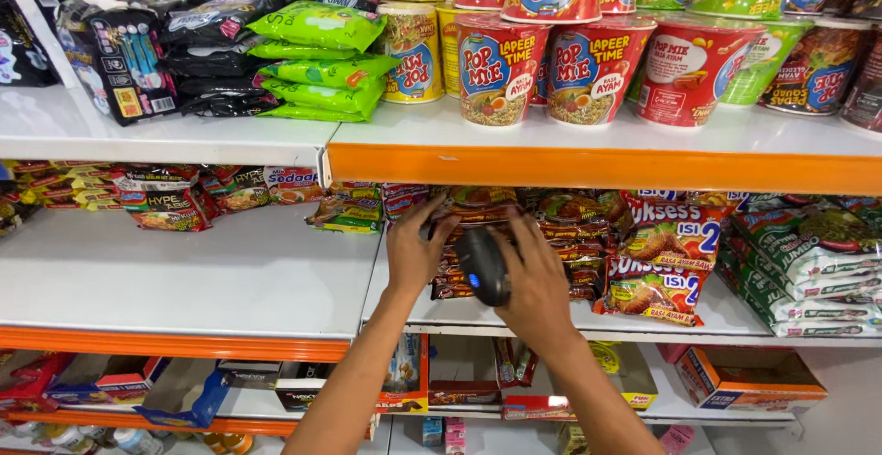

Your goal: The person repeatedly takes instant noodle packets from a cardboard box, scans each packet with a handheld barcode scanner, and places them onto a store shelf.

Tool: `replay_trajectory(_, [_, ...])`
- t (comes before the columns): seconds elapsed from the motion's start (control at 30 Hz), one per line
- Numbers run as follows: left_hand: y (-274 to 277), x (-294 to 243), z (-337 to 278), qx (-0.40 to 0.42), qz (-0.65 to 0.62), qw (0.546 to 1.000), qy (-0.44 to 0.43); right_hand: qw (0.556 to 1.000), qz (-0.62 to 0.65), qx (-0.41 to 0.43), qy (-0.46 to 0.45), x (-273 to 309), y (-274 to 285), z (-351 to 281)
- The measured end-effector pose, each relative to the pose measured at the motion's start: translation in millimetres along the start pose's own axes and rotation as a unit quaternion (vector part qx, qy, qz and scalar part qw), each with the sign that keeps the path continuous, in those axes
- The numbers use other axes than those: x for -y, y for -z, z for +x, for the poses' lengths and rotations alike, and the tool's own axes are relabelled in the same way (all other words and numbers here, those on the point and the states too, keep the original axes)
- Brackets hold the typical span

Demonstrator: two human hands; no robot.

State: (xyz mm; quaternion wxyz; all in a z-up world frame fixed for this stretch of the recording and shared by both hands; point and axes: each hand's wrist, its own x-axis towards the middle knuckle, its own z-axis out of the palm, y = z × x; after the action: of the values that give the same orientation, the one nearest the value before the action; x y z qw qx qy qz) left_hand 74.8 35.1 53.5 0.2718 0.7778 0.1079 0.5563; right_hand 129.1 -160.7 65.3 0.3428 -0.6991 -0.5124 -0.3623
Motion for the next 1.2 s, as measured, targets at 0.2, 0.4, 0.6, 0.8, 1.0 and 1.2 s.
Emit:
replay_trajectory(0.2, [-5.5, 26.6, 8.3, 0.087, -0.128, 0.985, 0.072, 0.998, -0.028, 0.042, 0.022, -3.8, -20.1, 13.6])
replay_trajectory(0.4, [-10.6, 53.6, -27.3, 0.028, -0.227, 0.965, 0.128, 0.998, -0.020, 0.056, 0.006, -10.9, -24.9, 10.3])
replay_trajectory(0.6, [-17.4, 49.2, -21.3, 0.063, -0.177, 0.968, 0.165, 0.998, -0.018, 0.064, -0.011, -12.3, -28.3, 7.5])
replay_trajectory(0.8, [21.6, 24.6, -32.9, 0.100, -0.198, 0.961, 0.168, 0.997, -0.028, 0.069, -0.010, 8.6, -23.4, 6.0])
replay_trajectory(1.0, [108.7, 34.3, -116.4, 0.035, -0.150, 0.986, 0.063, 0.993, 0.084, 0.071, -0.029, 78.5, -27.9, -25.8])
replay_trajectory(1.2, [245.4, 87.7, -262.1, 0.049, -0.081, 0.977, 0.191, 0.932, 0.297, 0.167, -0.121, 177.1, -103.2, -110.0])
